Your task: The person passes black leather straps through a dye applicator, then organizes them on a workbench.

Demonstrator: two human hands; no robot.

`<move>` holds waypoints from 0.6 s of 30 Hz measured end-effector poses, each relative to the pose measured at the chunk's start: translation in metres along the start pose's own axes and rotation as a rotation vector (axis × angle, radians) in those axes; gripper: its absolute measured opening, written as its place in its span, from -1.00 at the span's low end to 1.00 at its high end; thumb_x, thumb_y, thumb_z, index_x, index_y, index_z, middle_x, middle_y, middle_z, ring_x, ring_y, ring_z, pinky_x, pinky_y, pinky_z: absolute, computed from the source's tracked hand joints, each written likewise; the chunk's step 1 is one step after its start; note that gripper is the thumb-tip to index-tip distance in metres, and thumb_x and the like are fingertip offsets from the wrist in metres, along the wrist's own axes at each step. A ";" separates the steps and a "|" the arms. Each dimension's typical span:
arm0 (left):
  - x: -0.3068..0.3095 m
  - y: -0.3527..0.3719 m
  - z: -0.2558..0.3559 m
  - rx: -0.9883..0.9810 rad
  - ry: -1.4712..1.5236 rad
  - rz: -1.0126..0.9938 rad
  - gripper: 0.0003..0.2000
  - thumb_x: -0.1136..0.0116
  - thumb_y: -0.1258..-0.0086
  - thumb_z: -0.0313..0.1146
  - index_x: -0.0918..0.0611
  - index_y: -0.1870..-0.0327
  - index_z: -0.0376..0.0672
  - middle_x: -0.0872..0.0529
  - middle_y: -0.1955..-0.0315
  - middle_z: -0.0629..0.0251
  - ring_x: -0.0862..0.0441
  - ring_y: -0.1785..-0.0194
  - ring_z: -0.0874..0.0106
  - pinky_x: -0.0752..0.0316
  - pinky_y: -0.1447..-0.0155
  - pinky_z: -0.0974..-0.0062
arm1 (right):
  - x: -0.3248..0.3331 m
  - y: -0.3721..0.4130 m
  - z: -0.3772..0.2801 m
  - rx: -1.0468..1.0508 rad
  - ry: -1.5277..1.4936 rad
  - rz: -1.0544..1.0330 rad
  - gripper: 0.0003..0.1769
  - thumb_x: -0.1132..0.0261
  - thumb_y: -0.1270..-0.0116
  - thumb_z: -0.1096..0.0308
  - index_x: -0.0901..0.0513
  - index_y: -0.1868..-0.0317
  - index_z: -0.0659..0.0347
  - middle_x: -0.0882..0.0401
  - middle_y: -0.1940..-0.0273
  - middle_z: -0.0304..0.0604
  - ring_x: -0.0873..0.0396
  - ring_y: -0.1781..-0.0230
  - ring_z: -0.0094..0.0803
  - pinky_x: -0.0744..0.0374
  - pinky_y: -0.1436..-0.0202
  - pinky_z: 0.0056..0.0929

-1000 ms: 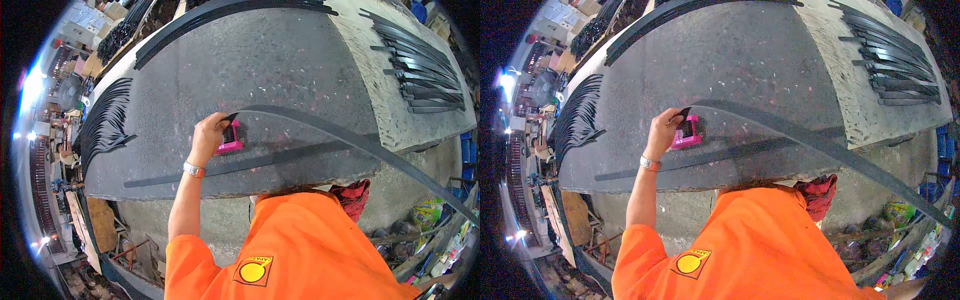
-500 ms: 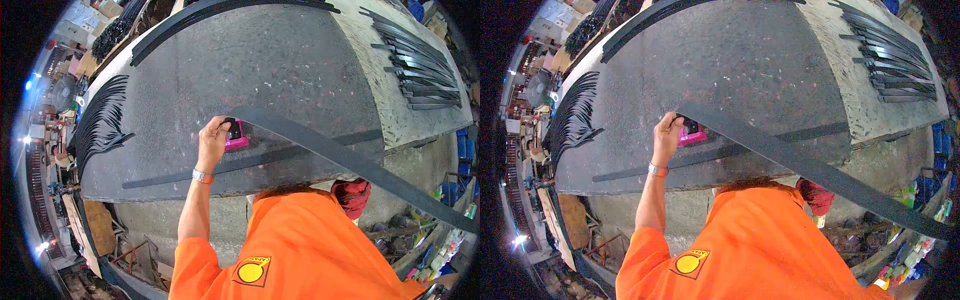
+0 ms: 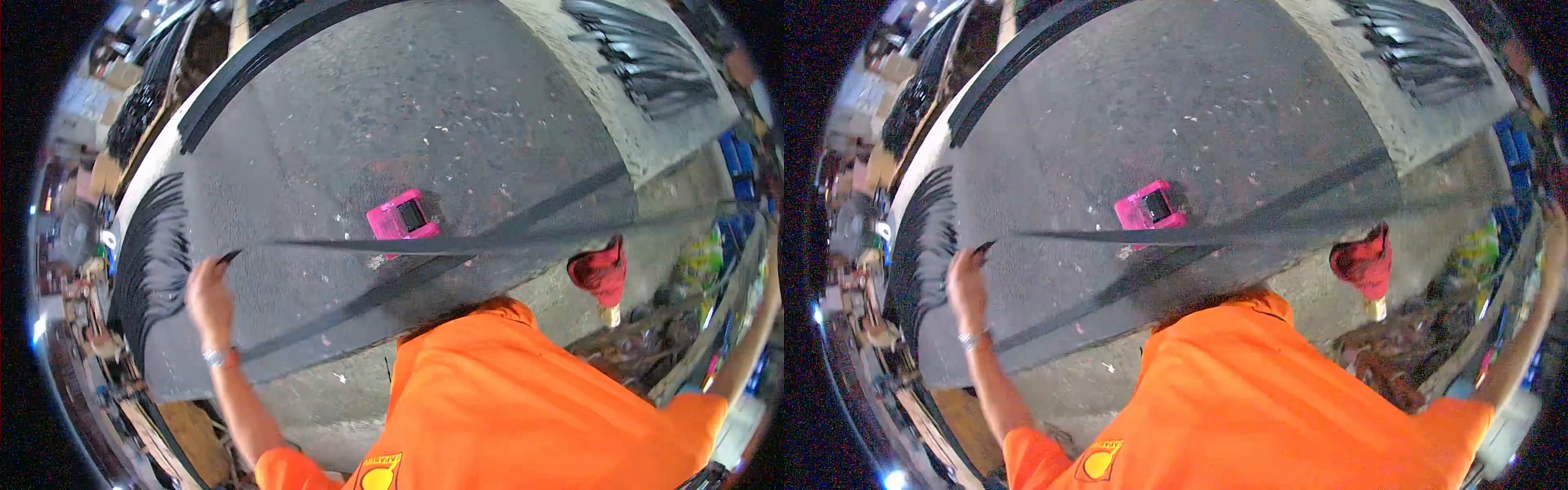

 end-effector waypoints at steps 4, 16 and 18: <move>0.097 0.041 -0.287 0.059 -0.439 0.041 -0.68 -0.03 -0.40 -0.57 -0.57 -0.16 -0.34 -0.67 -0.08 0.18 -0.64 -0.11 0.36 -0.53 -0.19 0.45 | 0.003 0.082 -0.321 0.329 -0.593 -0.311 -0.73 -0.20 -0.33 0.42 -0.72 0.01 0.17 -0.68 -0.03 -0.03 -0.57 -0.14 -0.12 -0.49 -0.25 -0.24; 0.080 0.201 -0.445 0.801 -0.698 -0.248 -0.71 -0.06 -0.35 -0.50 -0.61 -0.07 -0.27 -0.72 0.02 0.20 -0.69 0.03 0.31 -0.58 -0.02 0.38 | 0.320 0.285 -0.755 0.979 -1.402 -0.222 -0.81 -0.33 -0.07 0.42 -0.58 0.25 0.13 -0.56 0.21 -0.16 -0.57 0.12 -0.21 -0.64 0.15 -0.28; 0.068 0.213 -0.433 0.823 -0.676 -0.263 -0.72 -0.06 -0.34 -0.48 -0.62 -0.05 -0.27 -0.72 0.04 0.19 -0.70 0.06 0.29 -0.59 0.01 0.36 | 0.321 0.294 -0.764 0.993 -1.364 -0.228 -0.78 -0.34 -0.07 0.44 -0.58 0.23 0.16 -0.56 0.21 -0.14 -0.58 0.10 -0.21 -0.64 0.12 -0.27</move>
Point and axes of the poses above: each hand's wrist, its own y-axis away from the middle knuckle, its own x-axis out of the back of the hand, z = x × y, the point moved 8 cm from there along -y, towards the middle knuckle
